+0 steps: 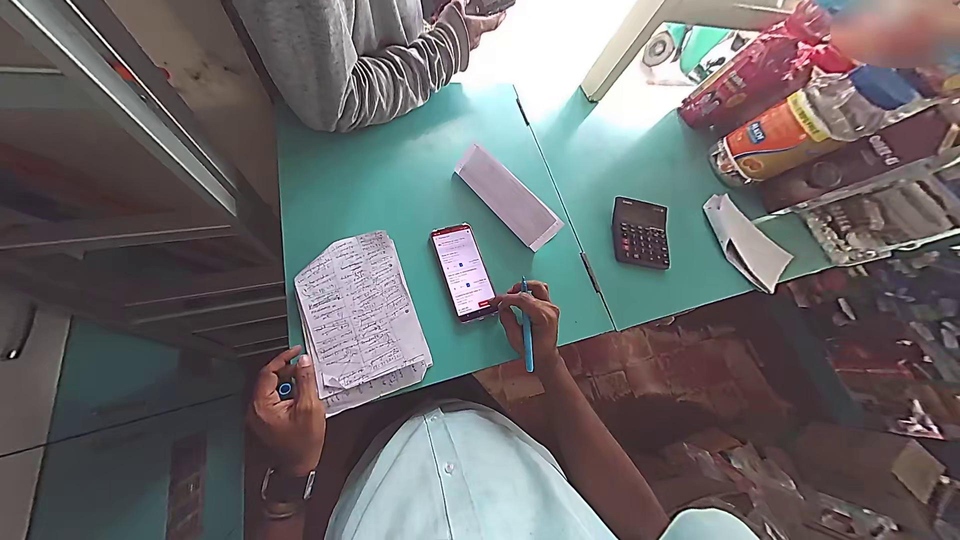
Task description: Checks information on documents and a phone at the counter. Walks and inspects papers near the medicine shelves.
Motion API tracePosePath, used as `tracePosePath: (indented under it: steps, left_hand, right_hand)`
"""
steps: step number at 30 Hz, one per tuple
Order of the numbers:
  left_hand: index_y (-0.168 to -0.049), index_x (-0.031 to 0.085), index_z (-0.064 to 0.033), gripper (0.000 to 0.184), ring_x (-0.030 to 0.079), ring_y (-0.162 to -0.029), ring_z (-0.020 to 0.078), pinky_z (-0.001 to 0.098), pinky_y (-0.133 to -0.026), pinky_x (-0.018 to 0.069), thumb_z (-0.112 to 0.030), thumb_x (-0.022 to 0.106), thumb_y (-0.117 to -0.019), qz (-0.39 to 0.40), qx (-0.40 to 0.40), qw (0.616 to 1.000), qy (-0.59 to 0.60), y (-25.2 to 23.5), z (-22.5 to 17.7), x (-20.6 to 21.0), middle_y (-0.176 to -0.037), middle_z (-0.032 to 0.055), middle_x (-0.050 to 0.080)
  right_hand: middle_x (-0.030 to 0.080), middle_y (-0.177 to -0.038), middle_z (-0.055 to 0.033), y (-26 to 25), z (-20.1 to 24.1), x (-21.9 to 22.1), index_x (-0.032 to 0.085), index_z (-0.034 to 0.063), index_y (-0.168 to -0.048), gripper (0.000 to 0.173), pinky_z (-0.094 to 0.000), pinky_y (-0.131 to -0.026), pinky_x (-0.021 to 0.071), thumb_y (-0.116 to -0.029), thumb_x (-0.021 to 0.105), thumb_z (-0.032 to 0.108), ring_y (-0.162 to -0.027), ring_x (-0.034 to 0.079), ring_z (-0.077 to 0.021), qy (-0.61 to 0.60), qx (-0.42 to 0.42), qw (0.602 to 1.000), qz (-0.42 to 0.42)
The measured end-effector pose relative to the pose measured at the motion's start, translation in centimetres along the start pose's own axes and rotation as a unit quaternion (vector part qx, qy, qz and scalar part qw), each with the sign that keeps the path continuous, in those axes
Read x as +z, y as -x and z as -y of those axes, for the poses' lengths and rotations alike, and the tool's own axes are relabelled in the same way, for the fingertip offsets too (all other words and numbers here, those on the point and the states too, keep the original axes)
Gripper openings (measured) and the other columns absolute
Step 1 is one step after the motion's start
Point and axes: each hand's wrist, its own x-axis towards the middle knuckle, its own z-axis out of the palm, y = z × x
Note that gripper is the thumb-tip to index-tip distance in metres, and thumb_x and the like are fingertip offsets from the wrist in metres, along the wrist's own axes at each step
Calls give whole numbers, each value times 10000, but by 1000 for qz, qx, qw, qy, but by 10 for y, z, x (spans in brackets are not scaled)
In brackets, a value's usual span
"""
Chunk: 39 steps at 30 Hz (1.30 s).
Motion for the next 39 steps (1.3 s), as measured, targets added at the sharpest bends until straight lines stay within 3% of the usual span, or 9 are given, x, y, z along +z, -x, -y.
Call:
tracePosePath:
  steps: [23, 28, 30, 34, 39]
  left_hand:
    - [-1112, 661, 68, 256, 536, -682, -84, 79, -644, 450, -147, 597, -988, -7, -25, 1000, 16, 0, -3, -1, -799, -38, 613]
    - [-1109, 657, 72, 254, 540, -694, -84, 82, -659, 457, -141, 591, -987, -6, -24, 999, 26, 0, -4, -1, -804, -38, 611]
    - [-1107, 656, 72, 246, 543, -714, -85, 79, -673, 458, -134, 588, -992, -8, -27, 999, 34, 1, -4, 0, -825, -31, 615]
    - [-1114, 656, 72, 256, 549, -718, -80, 85, -677, 464, -144, 591, -994, -9, -27, 999, 23, 1, -2, -1, -830, -25, 619]
    - [-1103, 662, 62, 237, 550, -713, -84, 82, -671, 464, -135, 592, -992, -7, -26, 999, 28, 0, -3, -1, -825, -33, 622]
  right_hand:
    - [778, -902, -8, 0, 0, 1, 764, 119, -867, 199, -352, -963, 452, -924, 574, 131, -950, 664, -159, 12, 4, 1000, -1]
    - [783, -1041, 0, -2, 3, 1, 763, 119, -953, 258, -409, -1052, 404, -992, 509, 146, -1079, 659, -199, 18, 14, 998, 54]
    - [783, -1057, -3, -4, 6, 1, 759, 115, -923, 261, -421, -1055, 401, -988, 507, 127, -1100, 658, -217, 26, 17, 998, 63]
    - [786, -1000, -5, 0, 4, 1, 755, 127, -907, 245, -368, -1015, 419, -986, 524, 156, -1024, 658, -184, 18, -8, 1000, 23]
    - [776, -921, -12, 1, 1, 1, 745, 127, -868, 221, -367, -1006, 423, -946, 538, 141, -1000, 657, -190, 13, -17, 999, 27]
